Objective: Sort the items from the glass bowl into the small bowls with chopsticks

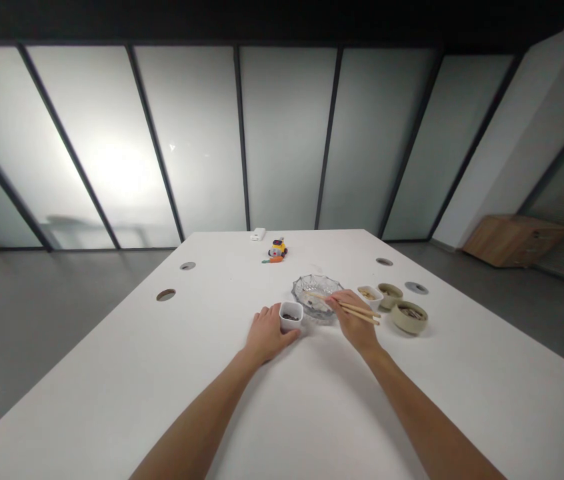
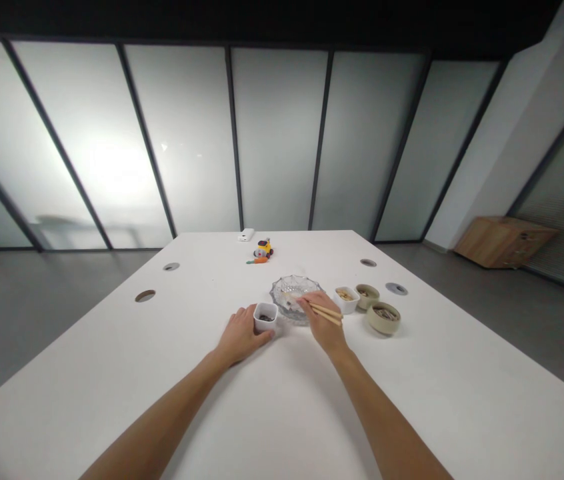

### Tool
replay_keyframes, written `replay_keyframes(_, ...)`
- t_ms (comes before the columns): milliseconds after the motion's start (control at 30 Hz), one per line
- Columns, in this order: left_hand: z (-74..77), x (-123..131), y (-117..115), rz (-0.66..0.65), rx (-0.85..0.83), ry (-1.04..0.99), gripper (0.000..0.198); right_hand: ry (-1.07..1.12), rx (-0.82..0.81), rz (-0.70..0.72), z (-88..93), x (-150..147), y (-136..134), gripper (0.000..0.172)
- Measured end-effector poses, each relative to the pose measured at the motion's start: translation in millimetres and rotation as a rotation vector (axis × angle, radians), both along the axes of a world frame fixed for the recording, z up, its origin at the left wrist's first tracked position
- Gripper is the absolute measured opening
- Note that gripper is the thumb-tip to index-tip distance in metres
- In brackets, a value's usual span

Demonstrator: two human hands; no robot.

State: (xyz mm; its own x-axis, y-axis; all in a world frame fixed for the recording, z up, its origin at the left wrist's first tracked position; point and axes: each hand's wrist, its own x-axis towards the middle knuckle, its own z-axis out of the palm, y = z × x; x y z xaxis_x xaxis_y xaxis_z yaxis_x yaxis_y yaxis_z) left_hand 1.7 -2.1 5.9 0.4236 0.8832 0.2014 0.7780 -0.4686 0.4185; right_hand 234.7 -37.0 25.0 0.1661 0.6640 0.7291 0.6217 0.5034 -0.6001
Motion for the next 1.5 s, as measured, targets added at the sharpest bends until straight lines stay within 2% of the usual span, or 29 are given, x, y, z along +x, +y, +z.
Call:
replay_keyframes(67, 0.0, 0.3, -0.1, 0.001, -0.001, 0.000, 0.050, 0.097, 0.009, -0.023, 8.1, -0.2, -3.3, 0.043)
replay_keyframes(167, -0.7, 0.6, -0.2, 0.007, -0.003, 0.003, 0.050, 0.243, -0.070, 0.078, 17.3, -0.4, -8.6, 0.042)
replay_keyframes(233, -1.1, 0.5, -0.3, 0.011, -0.003, 0.006, 0.049, 0.259, -0.109, 0.126, 20.9, 0.2, -11.2, 0.042)
replay_keyframes(300, -1.0, 0.2, -0.4, 0.009, -0.005, 0.006, 0.050, 0.188, -0.093, 0.084, 22.3, 1.6, -12.4, 0.042)
replay_keyframes(400, 0.0, -0.1, -0.9, 0.005, -0.013, 0.009, 0.050, 0.031, -0.030, 0.002, 19.1, 5.5, -11.0, 0.041)
replay_keyframes(567, 0.4, 0.2, -1.1, 0.008, -0.016, 0.012, 0.049, -0.088, -0.091, 0.071, 3.9, 11.0, -4.1, 0.039)
replay_keyframes(700, -0.8, 0.3, -0.7, 0.009, -0.005, -0.003, 0.052, -0.077, -0.160, 0.111, -5.0, 12.7, -0.6, 0.039)
replay_keyframes(833, -0.2, 0.1, -0.8, 0.007, -0.001, 0.007, 0.051, -0.074, -0.157, 0.119, -8.3, 14.1, -0.2, 0.037)
replay_keyframes(1033, -0.2, -0.1, -0.8, 0.001, -0.005, 0.004, 0.050, -0.078, -0.138, 0.148, -8.7, 12.8, -0.2, 0.035)
replay_keyframes(1233, -1.5, -0.1, -0.6, 0.010, -0.011, 0.000, 0.050, -0.014, -0.147, 0.131, -8.4, 9.2, -0.5, 0.039)
replay_keyframes(1500, 1.0, -0.2, -1.6, 0.012, -0.015, 0.016, 0.051, -0.052, -0.170, 0.148, -7.5, 9.4, -1.9, 0.039)
